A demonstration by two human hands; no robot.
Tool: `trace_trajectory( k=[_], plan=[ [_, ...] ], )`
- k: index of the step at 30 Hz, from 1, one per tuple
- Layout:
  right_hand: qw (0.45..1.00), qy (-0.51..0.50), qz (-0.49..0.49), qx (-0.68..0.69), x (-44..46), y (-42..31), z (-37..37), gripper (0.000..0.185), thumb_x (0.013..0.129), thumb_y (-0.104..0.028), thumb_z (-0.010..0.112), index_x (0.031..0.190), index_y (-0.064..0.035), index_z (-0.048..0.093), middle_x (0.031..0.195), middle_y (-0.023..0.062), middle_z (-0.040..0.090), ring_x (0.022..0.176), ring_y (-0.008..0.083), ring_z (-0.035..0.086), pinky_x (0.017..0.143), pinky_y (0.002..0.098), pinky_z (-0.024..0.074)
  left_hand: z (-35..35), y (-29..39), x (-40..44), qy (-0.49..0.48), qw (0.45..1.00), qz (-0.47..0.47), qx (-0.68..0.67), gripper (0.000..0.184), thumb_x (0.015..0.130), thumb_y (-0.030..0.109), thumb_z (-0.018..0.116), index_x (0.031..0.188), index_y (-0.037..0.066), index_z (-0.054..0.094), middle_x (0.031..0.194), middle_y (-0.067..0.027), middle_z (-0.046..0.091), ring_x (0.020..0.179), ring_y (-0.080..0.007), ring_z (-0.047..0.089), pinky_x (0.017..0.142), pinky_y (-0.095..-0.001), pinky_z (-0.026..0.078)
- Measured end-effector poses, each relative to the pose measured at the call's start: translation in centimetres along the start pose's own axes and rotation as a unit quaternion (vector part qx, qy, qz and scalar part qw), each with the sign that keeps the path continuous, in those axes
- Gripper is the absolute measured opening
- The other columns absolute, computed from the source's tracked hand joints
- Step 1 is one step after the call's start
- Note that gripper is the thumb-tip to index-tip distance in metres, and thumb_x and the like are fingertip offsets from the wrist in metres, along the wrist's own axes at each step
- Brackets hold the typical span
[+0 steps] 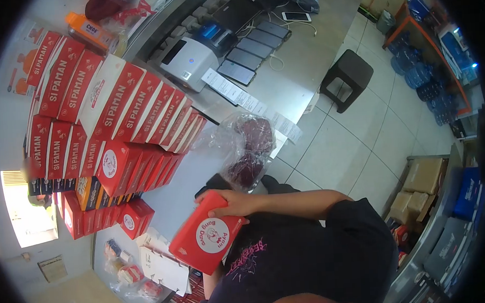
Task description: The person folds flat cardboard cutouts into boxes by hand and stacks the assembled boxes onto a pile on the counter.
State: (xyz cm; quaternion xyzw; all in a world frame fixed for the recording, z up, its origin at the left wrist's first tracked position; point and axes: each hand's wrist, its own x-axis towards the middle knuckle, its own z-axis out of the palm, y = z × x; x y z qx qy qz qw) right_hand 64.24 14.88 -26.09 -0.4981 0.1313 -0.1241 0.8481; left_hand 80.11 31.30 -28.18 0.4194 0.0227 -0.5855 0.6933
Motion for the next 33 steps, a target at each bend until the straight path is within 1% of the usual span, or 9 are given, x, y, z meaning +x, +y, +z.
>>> trace_trajectory(
  k=[5,9,10,11,17,19,26,28,33],
  plan=[
    [0.990,0.078,-0.101,-0.068,-1.7,1.9,-3.2,0.040,0.107,-0.035,0.055,0.135,-0.0060,0.054,0.135,0.0091,0.054,0.128,0.0172,0.051,0.109,0.0342,0.0415,2.0,0.9,0.4,0.029,0.994,0.084,0.065,0.093,0.096,0.077,0.038,0.159,0.009,0.029,0.159,-0.0183,0.037,0.140,-0.0361,0.046,0.115,-0.0535,0.041],
    [0.968,0.158,-0.115,-0.158,-4.3,0.9,-4.1,0.037,0.112,-0.034,0.040,0.125,-0.0030,0.055,0.119,0.0138,0.054,0.119,0.0259,0.052,0.107,0.0388,0.0387,2.2,0.6,-0.8,-0.007,0.948,0.197,0.251,0.094,0.098,0.075,0.039,0.160,0.006,0.025,0.162,-0.0193,0.033,0.141,-0.0352,0.044,0.117,-0.0510,0.038],
    [0.952,0.174,-0.122,-0.219,-4.6,0.8,-4.0,0.036,0.113,-0.032,0.037,0.124,-0.0026,0.055,0.117,0.0142,0.053,0.119,0.0268,0.050,0.108,0.0394,0.0372,2.3,0.4,-1.1,-0.041,0.897,0.249,0.363,0.094,0.099,0.073,0.039,0.161,0.004,0.021,0.164,-0.0201,0.029,0.143,-0.0344,0.043,0.118,-0.0487,0.036],
    [0.953,0.171,-0.121,-0.220,-4.8,0.8,-4.0,0.036,0.113,-0.032,0.037,0.124,-0.0026,0.055,0.117,0.0142,0.053,0.119,0.0268,0.050,0.108,0.0394,0.0372,4.1,0.1,-2.1,-0.014,0.870,0.228,0.438,0.082,0.106,0.059,0.040,0.161,0.002,0.019,0.159,-0.0215,0.034,0.140,-0.0327,0.045,0.116,-0.0448,0.038],
    [0.950,0.219,-0.140,-0.170,-5.4,0.7,-3.6,0.032,0.111,-0.024,0.042,0.133,-0.0040,0.053,0.126,0.0123,0.056,0.124,0.0246,0.050,0.111,0.0380,0.0364,6.0,-2.4,-2.9,0.033,0.880,0.292,0.372,0.062,0.111,0.038,0.037,0.158,0.001,0.023,0.146,-0.0207,0.045,0.132,-0.0311,0.049,0.113,-0.0427,0.039],
    [0.976,0.178,-0.117,0.039,-5.8,-0.3,-3.4,0.029,0.110,-0.018,0.045,0.132,-0.0042,0.057,0.130,0.0112,0.058,0.128,0.0209,0.050,0.113,0.0364,0.0366,4.3,-2.6,-2.7,0.020,0.872,0.304,0.384,0.053,0.111,0.036,0.036,0.152,0.002,0.030,0.147,-0.0216,0.045,0.135,-0.0312,0.048,0.114,-0.0440,0.038],
    [0.984,0.064,-0.146,-0.074,-7.6,-1.7,-6.3,0.020,0.108,-0.014,0.051,0.114,0.0000,0.064,0.132,0.0123,0.063,0.134,0.0221,0.051,0.113,0.0376,0.0385,3.1,-2.4,-2.6,-0.094,0.871,0.359,0.322,0.025,0.110,0.029,0.045,0.116,0.005,0.053,0.139,-0.0220,0.055,0.138,-0.0330,0.047,0.117,-0.0497,0.033],
    [0.984,0.072,-0.131,-0.096,-7.8,-2.0,-6.6,0.014,0.104,-0.014,0.061,0.105,0.0003,0.064,0.124,0.0115,0.066,0.124,0.0198,0.058,0.107,0.0334,0.0444,2.7,-1.7,-2.6,-0.077,0.875,0.330,0.346,0.024,0.110,0.027,0.048,0.116,0.005,0.054,0.137,-0.0220,0.057,0.135,-0.0319,0.050,0.115,-0.0482,0.035],
    [0.980,0.173,-0.094,-0.037,-7.3,-1.9,-5.0,0.016,0.103,-0.014,0.062,0.108,0.0010,0.065,0.117,0.0110,0.070,0.110,0.0142,0.065,0.097,0.0295,0.0504,3.5,-1.4,-2.2,-0.015,0.855,0.297,0.425,0.019,0.108,0.019,0.054,0.120,0.004,0.056,0.132,-0.0214,0.063,0.125,-0.0271,0.059,0.108,-0.0414,0.045]
  ],
)
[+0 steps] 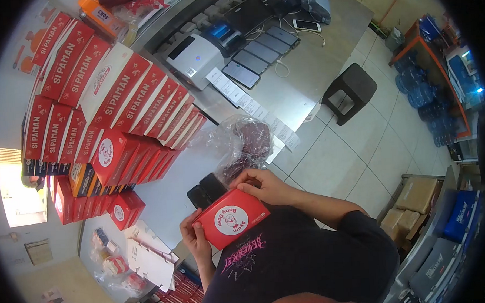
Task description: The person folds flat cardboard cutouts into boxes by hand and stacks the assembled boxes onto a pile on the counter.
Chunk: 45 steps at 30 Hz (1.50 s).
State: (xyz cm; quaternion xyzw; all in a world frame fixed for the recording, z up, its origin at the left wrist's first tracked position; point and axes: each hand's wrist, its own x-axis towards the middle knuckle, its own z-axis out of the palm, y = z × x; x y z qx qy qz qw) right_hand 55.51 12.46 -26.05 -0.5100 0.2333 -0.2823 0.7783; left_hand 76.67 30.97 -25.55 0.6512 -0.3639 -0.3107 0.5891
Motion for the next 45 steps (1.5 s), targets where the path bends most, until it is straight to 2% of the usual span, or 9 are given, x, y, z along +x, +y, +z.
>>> trace_trajectory(
  k=[10,14,18,23,30,33,35,40,45],
  plan=[
    [0.989,0.088,0.100,-0.063,1.6,3.7,1.3,0.024,0.103,-0.020,0.064,0.120,-0.0025,0.067,0.117,0.0071,0.070,0.108,0.0122,0.064,0.097,0.0296,0.0509,-2.2,-4.7,-0.1,0.101,0.988,-0.093,-0.066,0.021,0.104,0.016,0.063,0.114,-0.002,0.061,0.129,-0.0238,0.067,0.117,-0.0267,0.065,0.102,-0.0401,0.051],
    [0.999,-0.017,-0.009,-0.048,3.9,3.0,4.7,0.026,0.099,-0.014,0.069,0.120,0.0000,0.067,0.127,0.0096,0.067,0.117,0.0150,0.062,0.103,0.0311,0.0489,-5.9,-2.5,2.5,-0.119,0.981,-0.112,-0.104,0.021,0.097,0.008,0.068,0.092,0.006,0.048,0.136,-0.0236,0.062,0.127,-0.0271,0.059,0.103,-0.0393,0.048],
    [0.989,-0.127,0.022,-0.072,5.1,0.8,7.3,0.051,0.096,-0.013,0.073,0.143,-0.0045,0.053,0.129,0.0134,0.065,0.119,0.0173,0.062,0.104,0.0317,0.0481,-8.9,0.1,1.8,-0.155,0.974,-0.155,-0.062,0.026,0.095,0.006,0.071,0.089,0.006,0.045,0.135,-0.0222,0.062,0.123,-0.0237,0.058,0.103,-0.0369,0.047],
    [0.969,-0.176,0.117,-0.131,6.1,1.1,10.4,0.072,0.091,-0.017,0.080,0.153,-0.0107,0.044,0.129,0.0157,0.064,0.116,0.0189,0.064,0.099,0.0340,0.0513,-10.4,-0.7,0.0,-0.034,0.993,-0.085,-0.073,0.028,0.093,0.008,0.074,0.090,0.007,0.047,0.134,-0.0201,0.063,0.117,-0.0212,0.058,0.103,-0.0343,0.047],
    [0.910,-0.263,-0.027,-0.320,10.9,0.9,22.4,0.078,0.079,-0.030,0.089,0.144,-0.0041,0.055,0.126,0.0185,0.070,0.115,0.0243,0.068,0.100,0.0358,0.0514,-18.7,1.9,1.6,-0.065,0.991,0.046,0.106,0.027,0.092,0.010,0.076,0.101,0.006,0.050,0.100,-0.0055,0.061,0.102,-0.0138,0.061,0.085,-0.0303,0.052],
    [0.926,-0.227,-0.007,-0.300,12.5,2.3,26.4,0.079,0.082,-0.034,0.086,0.147,-0.0056,0.052,0.131,0.0179,0.066,0.118,0.0268,0.066,0.102,0.0382,0.0494,-23.2,-0.4,1.7,0.147,0.987,0.013,-0.065,0.025,0.095,0.014,0.075,0.101,0.006,0.051,0.094,-0.0014,0.057,0.094,-0.0109,0.061,0.080,-0.0270,0.051],
    [0.917,-0.132,-0.111,-0.358,13.6,3.5,27.5,0.078,0.086,-0.036,0.082,0.151,-0.0088,0.048,0.140,0.0175,0.059,0.121,0.0277,0.062,0.103,0.0406,0.0472,-27.7,-3.0,3.5,0.370,0.894,-0.022,-0.250,0.031,0.100,0.034,0.070,0.103,0.008,0.052,0.099,-0.0021,0.060,0.093,-0.0117,0.062,0.082,-0.0307,0.055],
    [0.921,-0.130,0.021,-0.366,13.3,8.0,28.5,0.066,0.093,-0.032,0.075,0.149,-0.0101,0.049,0.145,0.0164,0.052,0.125,0.0317,0.058,0.103,0.0419,0.0473,-38.9,-10.8,7.6,0.450,0.784,-0.183,-0.386,0.033,0.099,0.036,0.070,0.105,0.009,0.052,0.101,-0.0060,0.060,0.090,-0.0180,0.064,0.086,-0.0428,0.058],
    [0.932,-0.086,0.067,-0.344,11.7,10.9,30.6,0.063,0.094,-0.032,0.074,0.148,-0.0094,0.050,0.145,0.0171,0.051,0.125,0.0325,0.057,0.103,0.0427,0.0487,-42.4,-16.1,13.4,0.410,0.800,-0.192,-0.394,0.032,0.101,0.033,0.066,0.105,0.006,0.051,0.094,-0.0067,0.057,0.083,-0.0180,0.061,0.088,-0.0441,0.061]
  ],
)
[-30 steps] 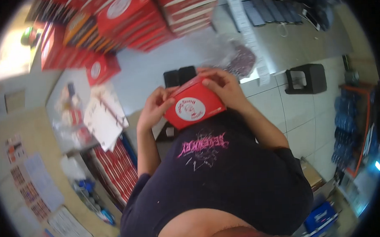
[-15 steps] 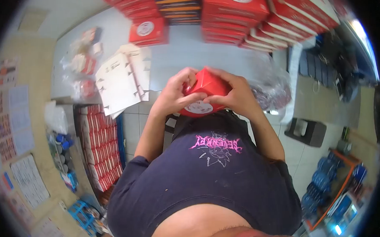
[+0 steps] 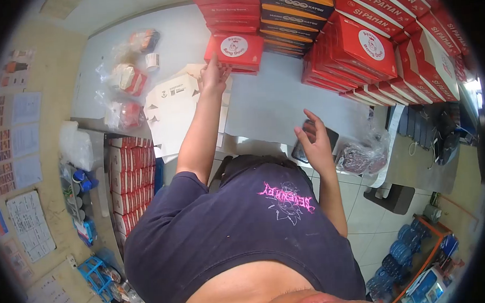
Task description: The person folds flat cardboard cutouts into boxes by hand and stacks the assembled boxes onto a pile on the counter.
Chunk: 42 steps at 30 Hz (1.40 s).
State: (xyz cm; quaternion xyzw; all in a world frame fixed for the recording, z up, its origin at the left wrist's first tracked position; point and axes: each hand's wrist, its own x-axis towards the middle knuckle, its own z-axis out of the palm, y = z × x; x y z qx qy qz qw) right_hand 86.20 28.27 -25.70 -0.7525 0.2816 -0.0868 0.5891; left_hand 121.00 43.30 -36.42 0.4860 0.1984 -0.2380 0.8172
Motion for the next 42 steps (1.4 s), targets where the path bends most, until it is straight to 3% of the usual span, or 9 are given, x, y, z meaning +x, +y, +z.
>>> trace_trajectory(
  k=[5,14,18,20,22,24,32,38,42],
  plan=[
    [0.998,0.027,0.051,0.025,-1.0,0.4,2.5,0.061,0.095,-0.033,0.073,0.147,-0.0085,0.050,0.145,0.0173,0.051,0.127,0.0321,0.056,0.103,0.0423,0.0497,1.4,-1.5,0.3,0.078,0.995,0.030,-0.050,0.034,0.101,0.028,0.067,0.104,0.002,0.044,0.085,-0.0074,0.052,0.070,-0.0153,0.052,0.092,-0.0499,0.063],
    [0.993,-0.048,0.102,0.018,0.4,-0.4,6.0,0.063,0.096,-0.034,0.072,0.147,-0.0046,0.049,0.148,0.0179,0.051,0.126,0.0304,0.058,0.104,0.0416,0.0499,0.1,1.4,-1.9,0.152,0.963,0.080,-0.209,0.038,0.101,0.024,0.066,0.115,0.004,0.036,0.106,-0.0097,0.050,0.076,-0.0170,0.051,0.090,-0.0525,0.061],
    [0.997,-0.070,0.027,0.010,5.4,2.3,8.4,0.068,0.098,-0.032,0.069,0.154,-0.0048,0.041,0.149,0.0181,0.051,0.119,0.0240,0.061,0.099,0.0364,0.0494,-7.8,1.1,-1.5,0.187,0.977,0.100,-0.004,0.048,0.094,0.034,0.073,0.119,0.007,0.042,0.118,-0.0124,0.057,0.090,-0.0238,0.061,0.081,-0.0441,0.054],
    [0.999,-0.039,-0.008,0.011,9.3,3.5,9.9,0.070,0.100,-0.030,0.066,0.158,-0.0043,0.036,0.149,0.0181,0.053,0.116,0.0201,0.062,0.097,0.0309,0.0481,-14.0,-0.4,-0.7,0.138,0.902,0.247,0.326,0.052,0.089,0.040,0.077,0.117,0.007,0.048,0.113,-0.0139,0.061,0.099,-0.0253,0.062,0.082,-0.0399,0.053],
    [0.999,-0.027,-0.026,0.006,13.0,3.8,11.3,0.072,0.100,-0.031,0.066,0.159,-0.0038,0.034,0.149,0.0185,0.052,0.120,0.0218,0.061,0.100,0.0314,0.0467,-18.5,-1.0,-2.7,0.143,0.870,0.250,0.401,0.061,0.082,0.047,0.082,0.115,0.006,0.052,0.105,-0.0155,0.062,0.101,-0.0282,0.062,0.086,-0.0404,0.053],
    [0.999,-0.006,-0.040,-0.013,16.3,2.9,12.5,0.084,0.098,-0.042,0.068,0.160,-0.0024,0.029,0.161,0.0209,0.039,0.135,0.0317,0.053,0.110,0.0395,0.0445,-21.2,-1.7,-4.9,0.136,0.769,0.136,0.609,0.070,0.078,0.054,0.083,0.118,0.005,0.051,0.111,-0.0194,0.061,0.107,-0.0339,0.062,0.091,-0.0459,0.052],
    [0.999,-0.033,-0.035,-0.002,19.1,2.4,14.9,0.082,0.098,-0.044,0.066,0.160,-0.0048,0.030,0.161,0.0222,0.038,0.138,0.0331,0.050,0.112,0.0407,0.0413,-22.0,-3.1,-5.9,0.133,0.696,0.104,0.698,0.082,0.070,0.064,0.083,0.121,0.007,0.054,0.117,-0.0195,0.059,0.113,-0.0371,0.059,0.095,-0.0479,0.051],
    [0.998,0.031,0.027,0.056,15.4,4.0,12.9,0.071,0.101,-0.042,0.064,0.157,-0.0082,0.038,0.156,0.0234,0.043,0.136,0.0330,0.051,0.111,0.0434,0.0427,-25.2,-0.9,-3.8,0.006,0.799,0.015,0.601,0.082,0.064,0.056,0.091,0.118,0.005,0.057,0.111,-0.0205,0.063,0.104,-0.0339,0.065,0.090,-0.0434,0.053],
    [0.994,0.034,0.072,0.075,13.5,6.1,12.2,0.065,0.101,-0.043,0.063,0.154,-0.0096,0.043,0.153,0.0216,0.045,0.135,0.0323,0.051,0.108,0.0446,0.0450,-22.5,-0.6,-5.2,0.054,0.728,0.048,0.682,0.084,0.062,0.052,0.093,0.124,0.008,0.056,0.119,-0.0218,0.062,0.111,-0.0358,0.064,0.095,-0.0448,0.053]
  ],
)
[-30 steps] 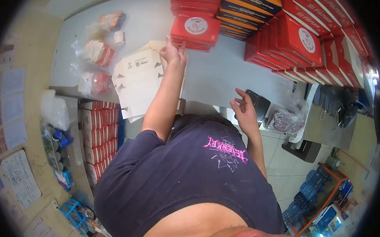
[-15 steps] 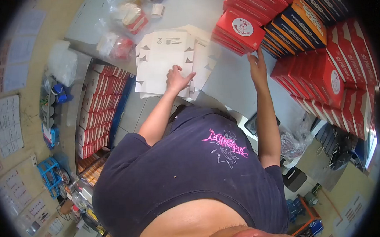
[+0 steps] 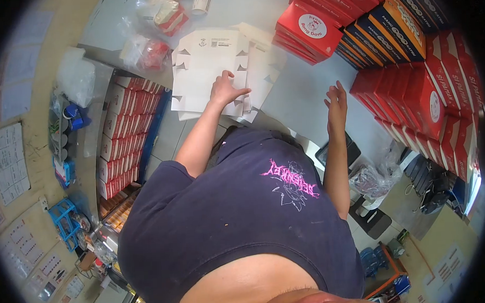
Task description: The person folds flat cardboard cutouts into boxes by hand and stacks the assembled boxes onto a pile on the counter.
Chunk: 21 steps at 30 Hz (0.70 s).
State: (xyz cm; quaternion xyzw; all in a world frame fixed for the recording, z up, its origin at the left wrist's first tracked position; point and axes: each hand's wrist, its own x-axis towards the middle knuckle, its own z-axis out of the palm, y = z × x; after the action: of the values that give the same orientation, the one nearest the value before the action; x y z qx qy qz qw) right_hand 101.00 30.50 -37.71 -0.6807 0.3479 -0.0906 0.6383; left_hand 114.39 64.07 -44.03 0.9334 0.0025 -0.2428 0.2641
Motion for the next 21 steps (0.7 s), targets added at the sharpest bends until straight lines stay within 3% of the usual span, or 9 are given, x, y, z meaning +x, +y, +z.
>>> trace_trajectory(
  k=[5,8,12,14,15,16,18,19,21],
  plan=[
    [0.999,-0.027,0.030,0.009,-2.0,0.2,0.4,0.064,0.103,-0.045,0.058,0.153,-0.0069,0.044,0.148,0.0191,0.048,0.130,0.0314,0.053,0.107,0.0440,0.0458,-0.3,-1.6,1.3,-0.016,0.999,0.034,0.004,0.086,0.059,0.053,0.094,0.124,0.008,0.059,0.117,-0.0210,0.064,0.109,-0.0343,0.067,0.094,-0.0421,0.054],
    [0.997,-0.062,0.043,0.025,-2.9,0.1,0.9,0.064,0.103,-0.047,0.056,0.152,-0.0072,0.044,0.149,0.0190,0.047,0.131,0.0317,0.053,0.106,0.0435,0.0456,-1.6,-3.4,1.6,-0.080,0.992,0.022,-0.097,0.081,0.065,0.049,0.093,0.126,0.004,0.063,0.112,-0.0160,0.067,0.100,-0.0273,0.069,0.087,-0.0368,0.057],
    [0.993,-0.106,0.045,0.013,-3.3,0.0,1.6,0.065,0.103,-0.049,0.055,0.152,-0.0071,0.045,0.149,0.0179,0.048,0.130,0.0305,0.054,0.106,0.0424,0.0454,-2.6,-6.2,1.9,-0.161,0.933,0.033,-0.321,0.058,0.085,0.031,0.084,0.131,0.000,0.066,0.109,-0.0116,0.072,0.095,-0.0188,0.067,0.080,-0.0312,0.057],
    [0.992,-0.122,0.038,0.011,-3.7,0.1,2.1,0.059,0.104,-0.045,0.056,0.148,-0.0066,0.049,0.142,0.0160,0.053,0.124,0.0276,0.057,0.104,0.0408,0.0475,-4.3,-5.6,0.7,-0.095,0.927,-0.099,-0.350,0.051,0.087,0.027,0.081,0.128,-0.001,0.068,0.108,-0.0113,0.073,0.095,-0.0195,0.069,0.079,-0.0338,0.058],
    [0.990,-0.136,0.033,0.009,-3.9,0.1,2.3,0.054,0.104,-0.041,0.058,0.145,-0.0061,0.053,0.136,0.0140,0.059,0.119,0.0246,0.060,0.101,0.0391,0.0495,-5.7,-4.6,-0.4,-0.064,0.921,-0.106,-0.370,0.044,0.090,0.026,0.079,0.124,0.000,0.069,0.106,-0.0084,0.074,0.091,-0.0175,0.071,0.078,-0.0325,0.059],
    [0.991,-0.132,0.032,0.009,-4.0,0.0,2.4,0.054,0.104,-0.041,0.058,0.145,-0.0061,0.053,0.136,0.0140,0.059,0.119,0.0246,0.060,0.101,0.0391,0.0495,-7.2,-3.8,-1.5,-0.067,0.921,-0.103,-0.370,0.044,0.090,0.026,0.079,0.124,0.000,0.069,0.106,-0.0084,0.074,0.091,-0.0175,0.071,0.078,-0.0325,0.059],
    [0.980,-0.194,-0.040,-0.030,-4.7,0.0,2.9,0.048,0.102,-0.032,0.064,0.141,-0.0056,0.057,0.133,0.0119,0.062,0.114,0.0239,0.063,0.099,0.0379,0.0504,-10.3,-2.8,-3.8,0.010,0.851,-0.082,-0.518,0.030,0.094,0.025,0.076,0.113,0.003,0.068,0.103,-0.0055,0.074,0.088,-0.0154,0.072,0.077,-0.0317,0.060],
    [0.977,-0.207,-0.053,-0.009,-5.7,-1.2,3.6,0.047,0.096,-0.018,0.072,0.139,-0.0062,0.059,0.134,0.0112,0.063,0.111,0.0219,0.065,0.097,0.0353,0.0525,-11.7,-2.4,-5.0,0.030,0.826,-0.034,-0.562,0.023,0.096,0.023,0.074,0.108,0.005,0.067,0.102,-0.0052,0.073,0.088,-0.0145,0.072,0.078,-0.0318,0.061],
    [0.948,-0.289,-0.124,-0.037,-8.0,-5.4,5.2,0.055,0.090,-0.012,0.077,0.141,-0.0065,0.058,0.136,0.0103,0.062,0.112,0.0195,0.065,0.094,0.0328,0.0539,-15.2,-0.5,-7.9,0.044,0.760,0.042,-0.647,0.009,0.098,0.013,0.070,0.102,0.008,0.063,0.101,-0.0050,0.073,0.089,-0.0149,0.072,0.081,-0.0349,0.063]
  ],
)
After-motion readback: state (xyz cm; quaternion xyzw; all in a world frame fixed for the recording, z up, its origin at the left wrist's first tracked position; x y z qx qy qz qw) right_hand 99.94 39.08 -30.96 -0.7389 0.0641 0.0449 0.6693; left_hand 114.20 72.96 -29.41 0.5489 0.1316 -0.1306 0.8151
